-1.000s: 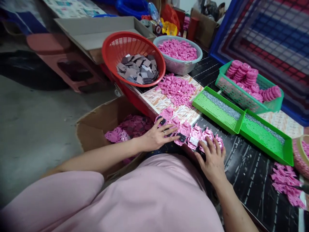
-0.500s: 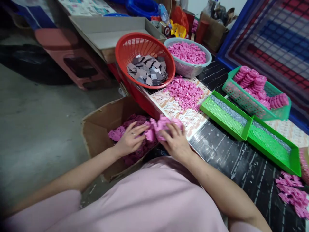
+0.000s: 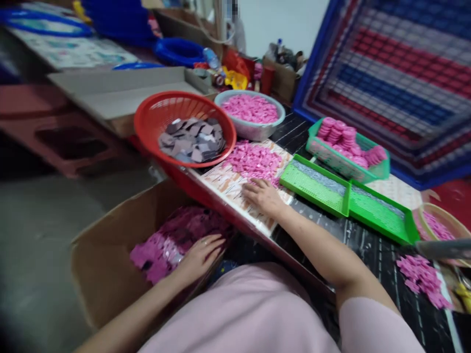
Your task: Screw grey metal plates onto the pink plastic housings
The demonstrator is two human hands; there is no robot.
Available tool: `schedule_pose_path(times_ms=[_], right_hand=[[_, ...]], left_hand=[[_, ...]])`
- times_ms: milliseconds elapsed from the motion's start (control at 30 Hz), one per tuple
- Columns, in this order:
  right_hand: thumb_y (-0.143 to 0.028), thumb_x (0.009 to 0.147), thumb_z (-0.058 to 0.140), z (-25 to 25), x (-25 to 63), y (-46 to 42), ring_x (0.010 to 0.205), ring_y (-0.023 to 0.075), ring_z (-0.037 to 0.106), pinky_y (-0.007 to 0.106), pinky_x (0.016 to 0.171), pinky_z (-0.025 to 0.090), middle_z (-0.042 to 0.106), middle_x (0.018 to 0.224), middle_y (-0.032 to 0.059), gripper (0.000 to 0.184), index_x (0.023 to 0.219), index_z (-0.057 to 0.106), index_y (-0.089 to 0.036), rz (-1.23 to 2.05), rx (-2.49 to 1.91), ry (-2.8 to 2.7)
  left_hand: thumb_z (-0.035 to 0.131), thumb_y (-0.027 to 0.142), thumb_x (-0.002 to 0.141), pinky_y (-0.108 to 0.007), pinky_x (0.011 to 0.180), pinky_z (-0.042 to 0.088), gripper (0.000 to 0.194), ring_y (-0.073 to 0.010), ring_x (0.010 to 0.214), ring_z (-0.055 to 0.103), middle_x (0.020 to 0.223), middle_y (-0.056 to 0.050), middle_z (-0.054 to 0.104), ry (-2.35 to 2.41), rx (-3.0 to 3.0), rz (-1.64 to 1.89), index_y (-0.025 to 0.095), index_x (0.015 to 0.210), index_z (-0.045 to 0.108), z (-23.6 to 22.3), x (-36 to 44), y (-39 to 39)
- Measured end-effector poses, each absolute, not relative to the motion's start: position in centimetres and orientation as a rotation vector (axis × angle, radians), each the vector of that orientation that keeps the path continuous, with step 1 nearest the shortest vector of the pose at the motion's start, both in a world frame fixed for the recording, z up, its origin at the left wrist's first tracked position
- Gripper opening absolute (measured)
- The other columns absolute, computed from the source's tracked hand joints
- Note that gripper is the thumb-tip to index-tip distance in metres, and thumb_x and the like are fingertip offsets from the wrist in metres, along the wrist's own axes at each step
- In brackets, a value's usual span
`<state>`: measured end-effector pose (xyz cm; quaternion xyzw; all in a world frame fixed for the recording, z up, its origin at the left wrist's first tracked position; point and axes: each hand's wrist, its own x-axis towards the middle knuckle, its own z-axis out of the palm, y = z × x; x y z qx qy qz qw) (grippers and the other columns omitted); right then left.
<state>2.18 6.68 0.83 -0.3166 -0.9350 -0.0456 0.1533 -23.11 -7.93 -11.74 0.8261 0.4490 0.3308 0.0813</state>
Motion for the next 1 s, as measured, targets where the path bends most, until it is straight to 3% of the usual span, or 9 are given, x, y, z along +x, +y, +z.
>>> schedule_pose_path(times_ms=[233,333,433,500,567,700,833,1000], right_hand=[[-0.035,0.094,0.053,3.5,2.6,9.9,0.117,0.0192,0.054,0.036,0.098,0.044,0.064,0.126,0.0027,0.025,0.109,0.069,-0.024,-0.275,-1.033,-2.639],[-0.038,0.097,0.045,7.7,5.5,12.2,0.116,0.0168,0.054,0.035,0.1,0.043,0.066,0.121,0.0023,0.028,0.11,0.068,-0.026,-0.351,-1.182,-2.547],[-0.031,0.099,0.039,12.2,11.9,15.6,0.113,0.0199,0.055,0.042,0.101,0.043,0.064,0.117,0.0097,0.031,0.112,0.065,-0.019,-0.48,-1.537,-2.328],[-0.035,0.095,0.05,14.6,17.6,17.5,0.109,0.021,0.057,0.045,0.097,0.046,0.063,0.114,0.0093,0.028,0.112,0.061,-0.015,-0.549,-1.83,-2.183],[-0.039,0.093,0.055,16.1,23.6,18.2,0.104,0.0188,0.059,0.042,0.093,0.05,0.061,0.115,0.0082,0.029,0.11,0.061,-0.016,-0.583,-2.124,-2.071],[-0.037,0.092,0.057,16.7,33.0,17.4,0.107,0.0203,0.058,0.043,0.093,0.051,0.058,0.12,0.0091,0.032,0.116,0.058,-0.016,-0.625,-2.526,-1.976],[-0.037,0.091,0.058,15.1,37.1,17.1,0.116,0.0238,0.054,0.048,0.098,0.049,0.052,0.131,0.0106,0.039,0.125,0.054,-0.018,-0.654,-2.597,-2.118],[-0.038,0.09,0.059,12.5,38.8,19.0,0.126,0.0277,0.046,0.053,0.104,0.042,0.044,0.141,0.0112,0.045,0.13,0.051,-0.019,-0.704,-2.553,-2.255]], left_hand=[[0.047,0.005,0.091,-0.026,0.095,0.049,0.033,-0.0126,0.103,0.063,0.111,-0.007,0.069,0.779,2.647,1.257,0.016,0.119,0.06,-2.8,-19.6,-1.2],[0.048,0.008,0.091,-0.035,0.1,0.046,0.033,-0.019,0.115,0.058,0.123,-0.011,0.063,0.88,2.751,1.235,0.017,0.121,0.06,-1.1,-18.4,2.2],[0.047,0.021,0.093,-0.049,0.103,0.042,0.036,-0.0304,0.126,0.05,0.138,-0.016,0.052,1.111,2.877,1.052,0.018,0.128,0.058,-1.0,-17.3,5.0],[0.048,0.03,0.093,-0.056,0.103,0.039,0.043,-0.0359,0.132,0.044,0.144,-0.019,0.045,1.179,2.949,0.961,0.016,0.133,0.054,-1.2,-16.5,6.2],[0.05,0.037,0.092,-0.058,0.105,0.035,0.049,-0.0373,0.134,0.04,0.146,-0.02,0.043,1.138,3.015,0.919,0.016,0.136,0.051,-1.2,-15.7,6.9],[0.05,0.032,0.094,-0.053,0.108,0.033,0.035,-0.0304,0.131,0.045,0.14,-0.012,0.052,0.888,3.023,0.966,0.025,0.127,0.059,0.0,-14.0,7.2],[0.047,0.019,0.094,-0.041,0.111,0.033,0.028,-0.0201,0.123,0.053,0.127,-0.005,0.063,0.406,3.014,0.965,0.022,0.116,0.063,1.8,-11.8,7.1],[0.047,0.015,0.093,-0.039,0.105,0.041,0.025,-0.0188,0.112,0.06,0.116,-0.004,0.068,0.191,2.994,0.907,0.02,0.11,0.064,1.8,-9.7,7.5]])
